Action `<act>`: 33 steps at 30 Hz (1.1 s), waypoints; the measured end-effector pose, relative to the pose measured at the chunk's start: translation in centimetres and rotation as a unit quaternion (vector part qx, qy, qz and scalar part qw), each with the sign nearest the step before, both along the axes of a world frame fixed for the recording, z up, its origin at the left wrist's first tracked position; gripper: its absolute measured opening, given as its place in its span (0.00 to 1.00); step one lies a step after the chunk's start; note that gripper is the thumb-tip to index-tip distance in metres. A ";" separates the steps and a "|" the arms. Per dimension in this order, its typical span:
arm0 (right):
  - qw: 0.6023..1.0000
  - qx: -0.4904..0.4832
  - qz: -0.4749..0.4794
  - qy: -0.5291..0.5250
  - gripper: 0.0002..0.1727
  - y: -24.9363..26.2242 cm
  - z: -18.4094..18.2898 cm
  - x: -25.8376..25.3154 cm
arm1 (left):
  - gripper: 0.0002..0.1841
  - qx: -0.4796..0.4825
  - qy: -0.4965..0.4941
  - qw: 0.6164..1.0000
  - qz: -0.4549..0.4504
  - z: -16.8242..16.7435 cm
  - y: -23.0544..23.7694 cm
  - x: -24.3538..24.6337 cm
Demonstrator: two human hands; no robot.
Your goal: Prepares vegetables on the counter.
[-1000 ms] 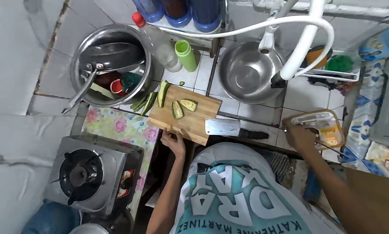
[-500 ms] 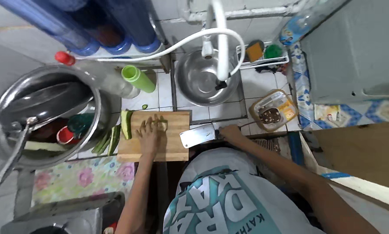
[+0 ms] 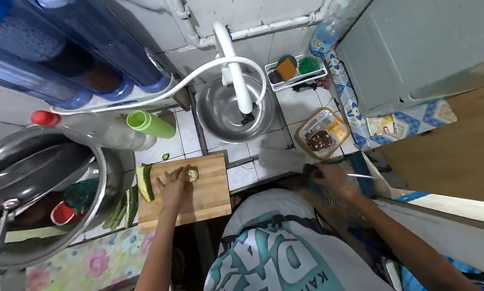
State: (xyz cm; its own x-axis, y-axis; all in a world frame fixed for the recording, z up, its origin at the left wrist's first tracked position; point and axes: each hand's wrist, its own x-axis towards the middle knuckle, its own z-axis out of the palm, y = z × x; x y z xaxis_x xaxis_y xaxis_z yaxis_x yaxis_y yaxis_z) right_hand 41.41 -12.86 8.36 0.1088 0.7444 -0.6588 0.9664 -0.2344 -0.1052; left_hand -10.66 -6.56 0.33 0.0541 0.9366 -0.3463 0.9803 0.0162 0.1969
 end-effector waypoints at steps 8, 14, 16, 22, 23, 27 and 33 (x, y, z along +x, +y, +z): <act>0.956 0.184 -0.225 -0.050 0.30 1.7 -0.4 7.6 | 0.45 -0.121 0.022 0.992 0.019 1.6 3.1 2.0; 0.957 0.160 -0.230 -0.071 0.35 5.6 -2.2 8.5 | 0.38 -0.074 -0.348 0.897 0.263 0.4 0.5 5.0; 0.965 0.142 -0.205 -0.075 0.35 6.3 -2.2 8.3 | 0.29 -0.056 -0.518 0.772 0.364 -0.3 -1.1 7.2; 0.980 0.118 -0.143 -0.077 0.42 7.9 -0.7 8.1 | 0.19 -0.104 -0.736 0.510 0.433 -1.1 -4.2 11.9; 0.979 0.138 -0.131 -0.068 0.47 8.1 0.4 7.1 | 0.17 -0.108 -0.736 0.494 0.450 -0.8 -4.4 12.3; 0.983 0.178 -0.026 0.044 0.36 8.7 4.5 -0.8 | 0.22 -0.113 -0.803 0.361 0.461 0.4 -5.2 12.8; 0.952 0.059 0.204 0.219 0.19 9.9 5.1 -17.7 | 0.28 -0.069 -0.822 0.161 0.542 2.5 -4.1 13.4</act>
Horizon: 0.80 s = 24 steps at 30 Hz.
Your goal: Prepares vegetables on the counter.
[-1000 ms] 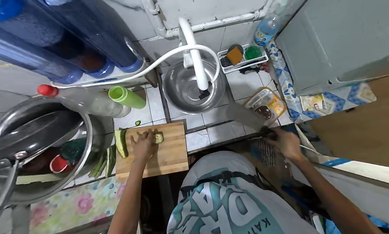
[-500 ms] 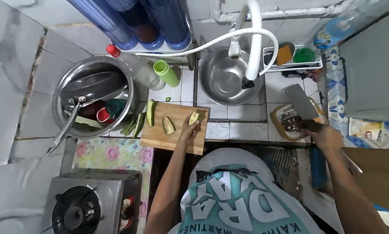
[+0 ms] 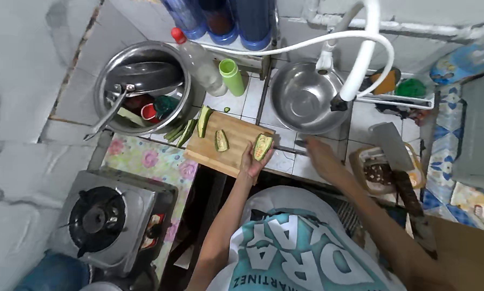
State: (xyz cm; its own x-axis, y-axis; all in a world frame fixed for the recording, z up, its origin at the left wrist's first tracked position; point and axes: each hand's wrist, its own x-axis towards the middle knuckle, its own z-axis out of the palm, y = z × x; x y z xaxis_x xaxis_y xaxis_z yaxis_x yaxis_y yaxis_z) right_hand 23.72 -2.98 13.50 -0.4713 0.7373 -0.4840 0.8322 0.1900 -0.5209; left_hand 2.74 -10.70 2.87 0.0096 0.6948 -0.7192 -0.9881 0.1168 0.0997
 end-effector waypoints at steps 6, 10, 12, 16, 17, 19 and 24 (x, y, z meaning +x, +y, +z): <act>0.985 0.112 0.132 -0.024 0.18 3.3 -3.3 -10.3 | 0.23 0.018 0.004 0.992 0.122 -0.2 0.7 -0.9; 0.967 0.157 0.195 -0.044 0.15 4.2 -1.7 -14.4 | 0.21 -0.001 0.046 0.978 0.203 0.6 2.0 -3.3; 0.955 0.183 0.226 -0.058 0.12 4.4 -1.5 -16.2 | 0.19 -0.022 0.058 0.969 0.238 0.7 2.9 -4.5; 0.941 0.190 0.266 -0.092 0.09 5.1 -2.5 -20.1 | 0.18 -0.050 0.116 0.956 0.263 1.1 4.8 -6.1; 0.941 0.180 0.266 -0.108 0.09 5.1 -2.8 -21.1 | 0.20 -0.054 0.150 0.955 0.249 1.0 5.2 -6.4; 0.941 0.160 0.260 -0.146 0.11 5.4 -3.6 -23.1 | 0.21 -0.072 0.218 0.948 0.220 0.5 6.3 -7.0; 0.954 0.158 0.222 -0.126 0.14 6.7 -5.0 -25.7 | 0.20 -0.056 0.312 0.926 0.205 -2.6 8.7 -8.8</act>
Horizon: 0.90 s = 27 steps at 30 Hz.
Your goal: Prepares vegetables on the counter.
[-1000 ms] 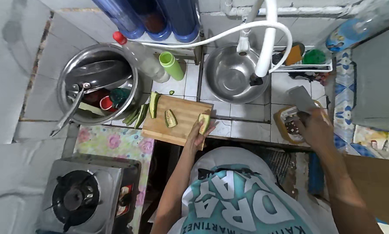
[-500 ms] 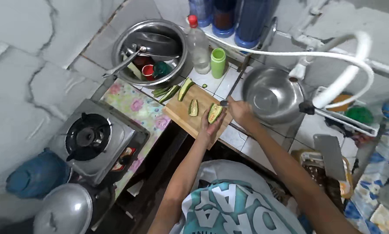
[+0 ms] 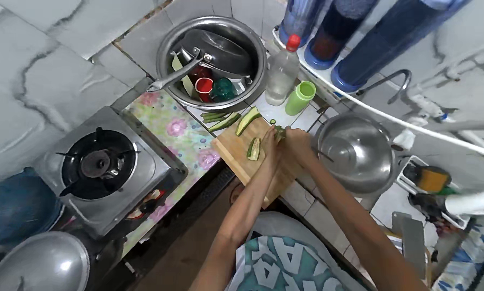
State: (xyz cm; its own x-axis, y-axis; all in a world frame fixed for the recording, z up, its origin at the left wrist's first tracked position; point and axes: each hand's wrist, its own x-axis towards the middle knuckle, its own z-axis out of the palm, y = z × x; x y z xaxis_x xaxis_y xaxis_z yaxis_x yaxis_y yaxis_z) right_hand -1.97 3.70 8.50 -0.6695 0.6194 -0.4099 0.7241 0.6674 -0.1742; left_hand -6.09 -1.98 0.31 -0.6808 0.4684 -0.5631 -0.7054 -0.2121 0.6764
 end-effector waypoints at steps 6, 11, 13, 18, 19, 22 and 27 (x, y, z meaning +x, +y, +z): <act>0.994 -0.018 0.061 -0.091 0.25 1.5 -1.0 -2.5 | 0.19 0.007 -0.214 0.977 -0.024 0.1 0.8 -3.7; 0.988 -0.025 0.136 -0.073 0.22 4.0 -2.5 -2.1 | 0.18 -0.028 -0.228 0.966 -0.118 1.0 0.5 -6.4; 0.994 -0.046 0.058 -0.080 0.22 3.8 -2.5 -3.0 | 0.19 -0.038 -0.181 0.973 -0.140 0.5 1.5 -6.7; 0.995 -0.079 0.013 -0.055 0.19 3.4 -3.2 -3.7 | 0.18 -0.067 -0.105 0.974 -0.187 -0.3 2.7 -7.7; 0.994 -0.072 0.046 -0.067 0.20 3.3 -2.8 -3.6 | 0.17 -0.074 -0.105 0.969 -0.210 -0.1 2.5 -7.9; 0.989 -0.056 0.120 -0.071 0.21 3.6 -2.9 -2.8 | 0.17 -0.053 -0.138 0.961 -0.233 -0.7 2.5 -7.9; 0.998 -0.038 -0.028 -0.028 0.19 4.6 -2.8 -2.6 | 0.18 -0.013 -0.194 0.969 -0.154 0.1 3.8 -7.2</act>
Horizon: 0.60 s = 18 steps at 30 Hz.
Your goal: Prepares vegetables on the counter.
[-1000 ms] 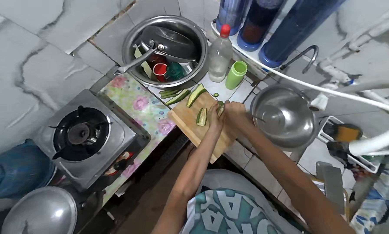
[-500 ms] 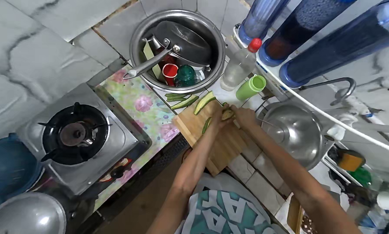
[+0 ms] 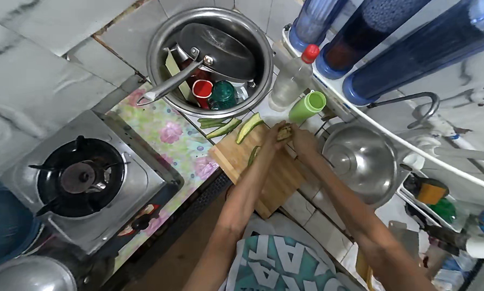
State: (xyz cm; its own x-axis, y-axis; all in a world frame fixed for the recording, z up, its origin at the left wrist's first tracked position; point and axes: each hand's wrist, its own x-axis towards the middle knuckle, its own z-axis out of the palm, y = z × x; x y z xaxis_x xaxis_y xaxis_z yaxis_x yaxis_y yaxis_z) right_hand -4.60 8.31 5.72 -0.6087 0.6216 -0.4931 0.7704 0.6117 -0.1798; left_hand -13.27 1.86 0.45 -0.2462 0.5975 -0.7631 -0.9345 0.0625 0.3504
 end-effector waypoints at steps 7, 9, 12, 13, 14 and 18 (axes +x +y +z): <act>0.998 -0.020 0.055 -0.039 0.21 -2.1 0.7 -0.6 | 0.14 -0.038 0.038 0.998 0.017 -1.4 1.4 0.0; 0.996 -0.025 0.065 -0.047 0.23 -1.7 1.1 -0.4 | 0.14 -0.026 0.025 0.999 0.037 -1.6 1.5 0.2; 0.998 -0.006 0.056 0.007 0.20 -0.7 0.3 0.4 | 0.14 -0.014 0.033 0.996 0.079 -1.6 1.7 1.2; 0.999 -0.002 0.038 0.028 0.20 -0.4 0.2 0.4 | 0.14 -0.010 0.054 0.995 0.082 -1.3 1.8 1.4; 0.999 -0.005 0.021 0.036 0.20 -0.5 0.4 0.2 | 0.16 -0.011 0.077 0.994 0.078 -1.1 1.7 1.7; 0.999 -0.033 0.015 0.020 0.19 -1.5 1.5 -0.7 | 0.15 -0.054 0.173 0.977 0.110 -1.0 2.3 1.7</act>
